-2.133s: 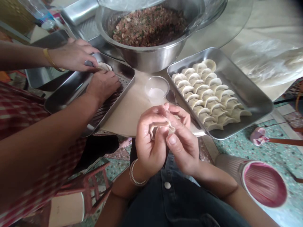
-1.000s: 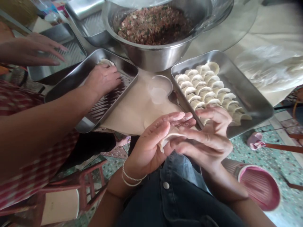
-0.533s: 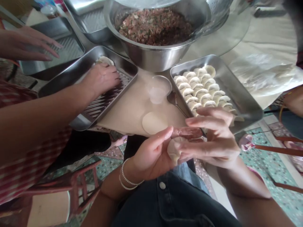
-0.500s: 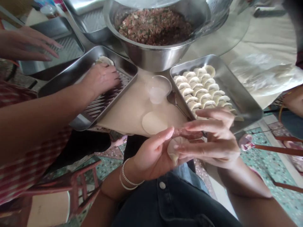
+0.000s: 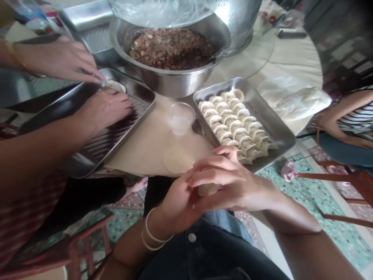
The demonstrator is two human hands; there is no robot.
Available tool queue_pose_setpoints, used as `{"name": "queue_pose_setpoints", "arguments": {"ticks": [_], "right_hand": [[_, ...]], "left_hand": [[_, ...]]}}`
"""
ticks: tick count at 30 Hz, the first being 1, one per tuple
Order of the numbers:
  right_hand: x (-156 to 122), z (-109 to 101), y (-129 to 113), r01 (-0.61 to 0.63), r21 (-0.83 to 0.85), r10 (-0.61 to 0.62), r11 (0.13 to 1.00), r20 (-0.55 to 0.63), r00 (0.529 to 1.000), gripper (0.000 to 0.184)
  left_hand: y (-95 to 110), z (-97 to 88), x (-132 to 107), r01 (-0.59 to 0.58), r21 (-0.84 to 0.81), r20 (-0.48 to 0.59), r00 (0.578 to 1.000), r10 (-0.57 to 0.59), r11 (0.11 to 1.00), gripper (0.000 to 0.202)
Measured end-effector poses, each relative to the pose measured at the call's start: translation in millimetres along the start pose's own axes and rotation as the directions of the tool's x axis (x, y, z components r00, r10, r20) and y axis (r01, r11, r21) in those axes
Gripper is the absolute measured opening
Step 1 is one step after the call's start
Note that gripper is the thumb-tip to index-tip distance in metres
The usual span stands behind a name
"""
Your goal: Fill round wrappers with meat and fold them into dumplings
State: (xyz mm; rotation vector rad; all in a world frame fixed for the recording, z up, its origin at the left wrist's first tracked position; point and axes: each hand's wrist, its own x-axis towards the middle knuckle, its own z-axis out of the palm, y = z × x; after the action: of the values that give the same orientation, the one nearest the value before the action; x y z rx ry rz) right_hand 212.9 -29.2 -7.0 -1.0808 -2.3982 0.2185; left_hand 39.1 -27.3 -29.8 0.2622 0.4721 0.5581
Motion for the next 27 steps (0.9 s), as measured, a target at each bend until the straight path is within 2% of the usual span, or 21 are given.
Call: {"name": "queue_pose_setpoints", "arguments": {"ticks": [2, 3, 6, 9, 11, 13, 14, 15, 16, 17, 18, 20, 23, 25, 27], "right_hand": [[1, 1, 0, 0.168, 0.079, -0.172, 0.983, 0.055, 0.984, 0.029], [0, 2, 0, 0.191, 0.094, -0.196, 0.977, 0.048, 0.979, 0.033], [-4, 0, 5, 0.117, 0.067, -0.116, 0.991, -0.019, 0.993, 0.038], [-8, -17, 17, 0.094, 0.030, -0.092, 0.995, -0.071, 0.993, 0.028], [-9, -38, 34, 0.030, -0.013, -0.031, 0.999, -0.111, 0.993, 0.023], [-6, -62, 60, -0.099, -0.029, 0.095, 0.995, -0.130, 0.987, 0.021], [-3, -72, 76, -0.220, -0.059, 0.210, 0.974, -0.139, 0.968, 0.027], [-1, -81, 93, -0.389, -0.145, 0.361, 0.910, -0.190, 0.913, 0.038], [2, -87, 110, -0.551, -0.233, 0.506, 0.801, -0.226, 0.832, 0.049], [5, -90, 126, -0.660, -0.307, 0.623, 0.686, -0.219, 0.751, 0.054], [8, -90, 141, -0.701, -0.334, 0.673, 0.630, -0.216, 0.707, 0.052], [13, -86, 161, -0.731, -0.400, 0.735, 0.553, -0.178, 0.654, 0.045], [20, -76, 170, -0.712, -0.522, 0.779, 0.471, -0.132, 0.612, 0.037], [24, -71, 168, -0.686, -0.572, 0.788, 0.449, -0.109, 0.606, 0.034], [27, -69, 165, -0.664, -0.586, 0.782, 0.464, -0.081, 0.618, 0.033]], "left_hand": [[1, 0.2, 2, -0.057, -0.002, 0.018, 0.998, 0.057, 0.998, 0.021], [2, 1.6, 2, -0.066, -0.015, 0.030, 0.997, 0.067, 0.998, 0.023], [6, 9.0, 3, -0.011, -0.071, 0.043, 0.999, 0.014, 0.997, 0.037], [8, 14.4, 2, 0.003, -0.049, 0.018, 1.000, -0.002, 0.999, 0.043], [10, 13.5, 1, -0.067, 0.034, -0.012, 0.998, 0.068, 0.997, 0.042], [13, 8.9, -2, -0.180, 0.121, -0.028, 0.982, 0.184, 0.976, 0.042], [15, 5.7, -4, -0.240, 0.154, -0.037, 0.968, 0.248, 0.958, 0.042], [18, 2.4, -6, -0.297, 0.179, -0.050, 0.949, 0.310, 0.938, 0.040], [20, -0.8, -8, -0.350, 0.198, -0.071, 0.926, 0.370, 0.915, 0.039], [22, -3.6, -10, -0.398, 0.217, -0.093, 0.900, 0.425, 0.891, 0.037], [24, -6.0, -13, -0.438, 0.238, -0.116, 0.873, 0.473, 0.867, 0.036], [26, -9.2, -18, -0.502, 0.291, -0.155, 0.816, 0.557, 0.815, 0.033], [27, -11.0, -23, -0.549, 0.394, -0.216, 0.724, 0.655, 0.737, 0.028], [28, -11.6, -24, -0.556, 0.454, -0.248, 0.671, 0.699, 0.696, 0.025], [29, -13.1, -23, -0.556, 0.508, -0.259, 0.631, 0.732, 0.658, 0.023]]}}
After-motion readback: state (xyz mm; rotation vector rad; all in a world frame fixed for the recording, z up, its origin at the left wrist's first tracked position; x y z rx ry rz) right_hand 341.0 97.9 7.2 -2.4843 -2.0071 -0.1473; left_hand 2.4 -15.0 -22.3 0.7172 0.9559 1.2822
